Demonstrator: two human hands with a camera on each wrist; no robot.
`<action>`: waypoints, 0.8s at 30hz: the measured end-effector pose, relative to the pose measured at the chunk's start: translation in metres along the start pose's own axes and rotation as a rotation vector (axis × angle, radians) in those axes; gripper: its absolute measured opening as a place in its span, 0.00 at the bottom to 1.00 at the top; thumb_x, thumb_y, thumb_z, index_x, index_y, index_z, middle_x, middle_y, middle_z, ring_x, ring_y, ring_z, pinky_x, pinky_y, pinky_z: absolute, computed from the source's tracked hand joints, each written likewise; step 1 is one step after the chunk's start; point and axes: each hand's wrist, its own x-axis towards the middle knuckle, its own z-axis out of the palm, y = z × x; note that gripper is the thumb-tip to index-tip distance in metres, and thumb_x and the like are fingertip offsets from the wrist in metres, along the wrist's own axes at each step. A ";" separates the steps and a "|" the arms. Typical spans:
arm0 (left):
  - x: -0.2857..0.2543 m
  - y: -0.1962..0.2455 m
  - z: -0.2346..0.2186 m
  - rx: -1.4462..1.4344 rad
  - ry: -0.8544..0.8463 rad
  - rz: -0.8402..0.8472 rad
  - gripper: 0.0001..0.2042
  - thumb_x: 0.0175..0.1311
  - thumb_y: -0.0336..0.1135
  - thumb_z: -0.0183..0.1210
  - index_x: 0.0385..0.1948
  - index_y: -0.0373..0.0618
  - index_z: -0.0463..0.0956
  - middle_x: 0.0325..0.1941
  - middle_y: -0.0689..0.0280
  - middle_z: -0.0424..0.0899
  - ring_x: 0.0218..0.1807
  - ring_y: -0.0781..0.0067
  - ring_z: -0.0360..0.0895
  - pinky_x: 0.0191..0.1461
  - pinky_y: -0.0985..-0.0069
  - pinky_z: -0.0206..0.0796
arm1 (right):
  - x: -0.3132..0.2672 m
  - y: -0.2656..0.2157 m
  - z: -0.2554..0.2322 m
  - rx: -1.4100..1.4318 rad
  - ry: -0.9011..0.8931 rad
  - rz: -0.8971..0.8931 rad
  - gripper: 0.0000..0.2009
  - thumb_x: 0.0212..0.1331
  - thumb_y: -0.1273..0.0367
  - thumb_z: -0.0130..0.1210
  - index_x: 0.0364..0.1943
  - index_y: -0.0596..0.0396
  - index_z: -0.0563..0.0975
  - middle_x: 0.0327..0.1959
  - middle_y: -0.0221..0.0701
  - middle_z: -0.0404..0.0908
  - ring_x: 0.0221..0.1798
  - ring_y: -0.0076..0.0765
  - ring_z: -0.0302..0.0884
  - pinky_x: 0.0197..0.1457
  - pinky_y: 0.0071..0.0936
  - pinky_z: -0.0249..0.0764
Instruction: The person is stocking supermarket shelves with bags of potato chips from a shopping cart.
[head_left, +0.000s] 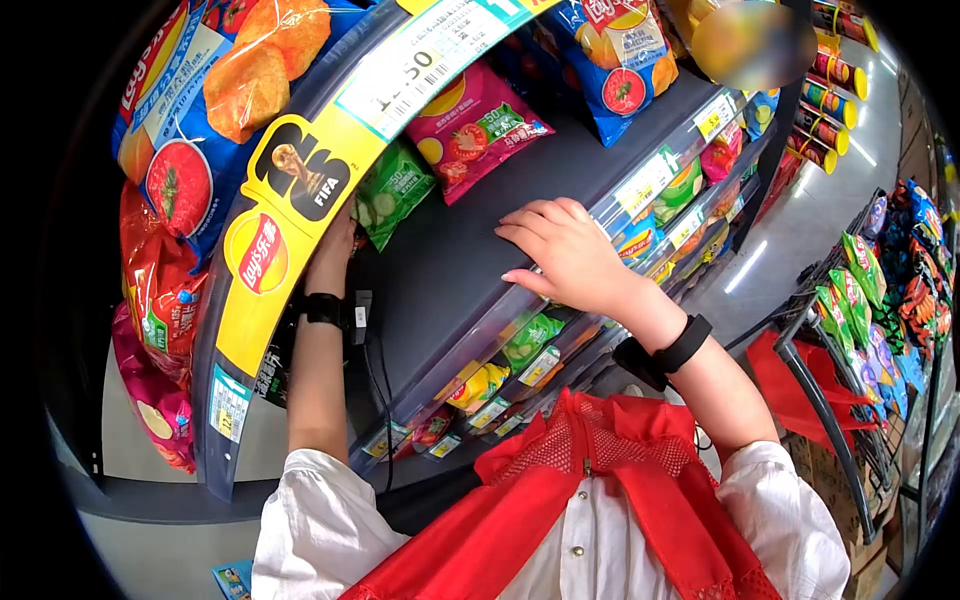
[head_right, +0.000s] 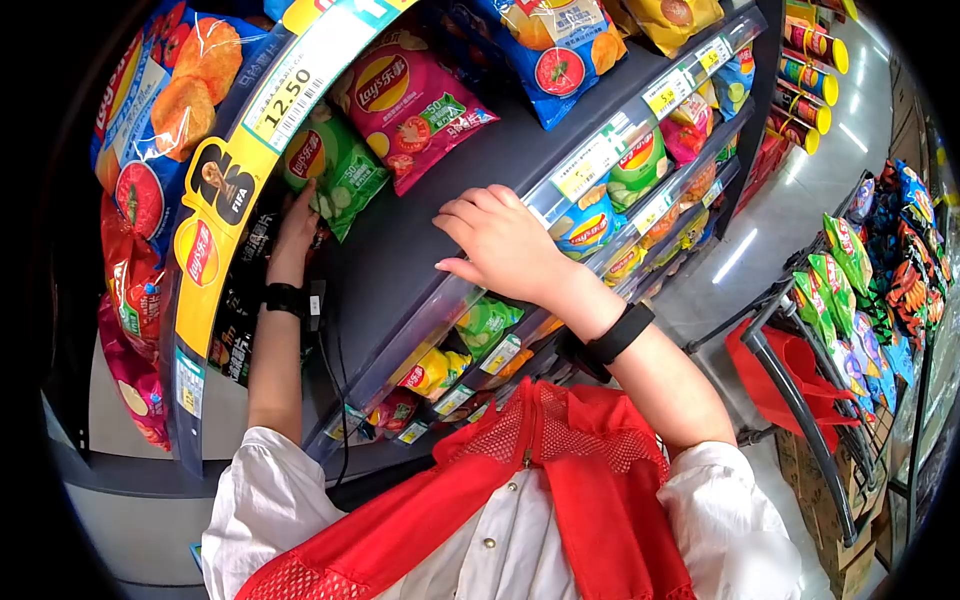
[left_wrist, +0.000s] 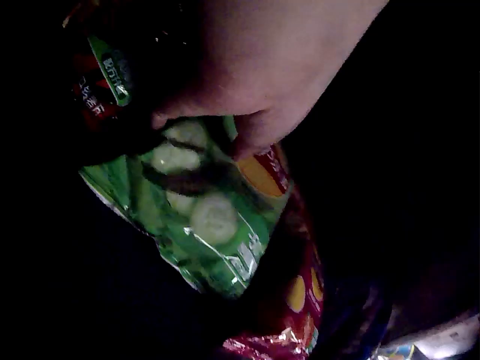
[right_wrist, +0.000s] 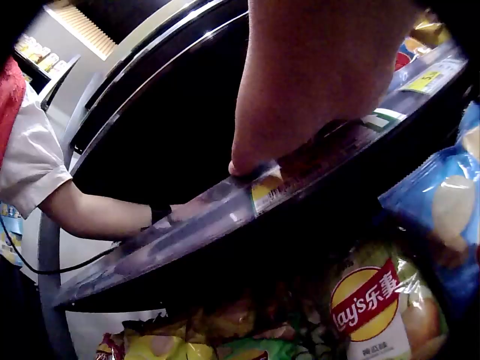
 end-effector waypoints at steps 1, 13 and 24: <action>-0.008 0.005 0.023 0.420 0.236 0.197 0.29 0.56 0.36 0.57 0.58 0.41 0.55 0.59 0.60 0.63 0.58 0.66 0.62 0.60 0.72 0.54 | -0.001 0.000 0.001 -0.004 0.002 -0.003 0.20 0.46 0.58 0.56 0.41 0.55 0.73 0.44 0.30 0.73 0.51 0.35 0.65 0.56 0.31 0.58; -0.068 0.010 0.233 0.721 -0.125 0.005 0.28 0.57 0.43 0.56 0.53 0.35 0.56 0.49 0.59 0.71 0.49 0.73 0.69 0.50 0.76 0.61 | -0.008 0.003 0.005 0.053 0.031 0.017 0.18 0.48 0.57 0.55 0.39 0.54 0.74 0.42 0.29 0.74 0.49 0.34 0.67 0.55 0.31 0.58; -0.015 -0.017 0.246 0.524 0.242 0.493 0.35 0.48 0.27 0.62 0.57 0.38 0.49 0.52 0.54 0.67 0.53 0.63 0.67 0.54 0.71 0.62 | -0.009 0.006 0.007 0.070 0.029 0.012 0.17 0.47 0.58 0.56 0.37 0.54 0.74 0.40 0.28 0.74 0.47 0.33 0.68 0.54 0.30 0.59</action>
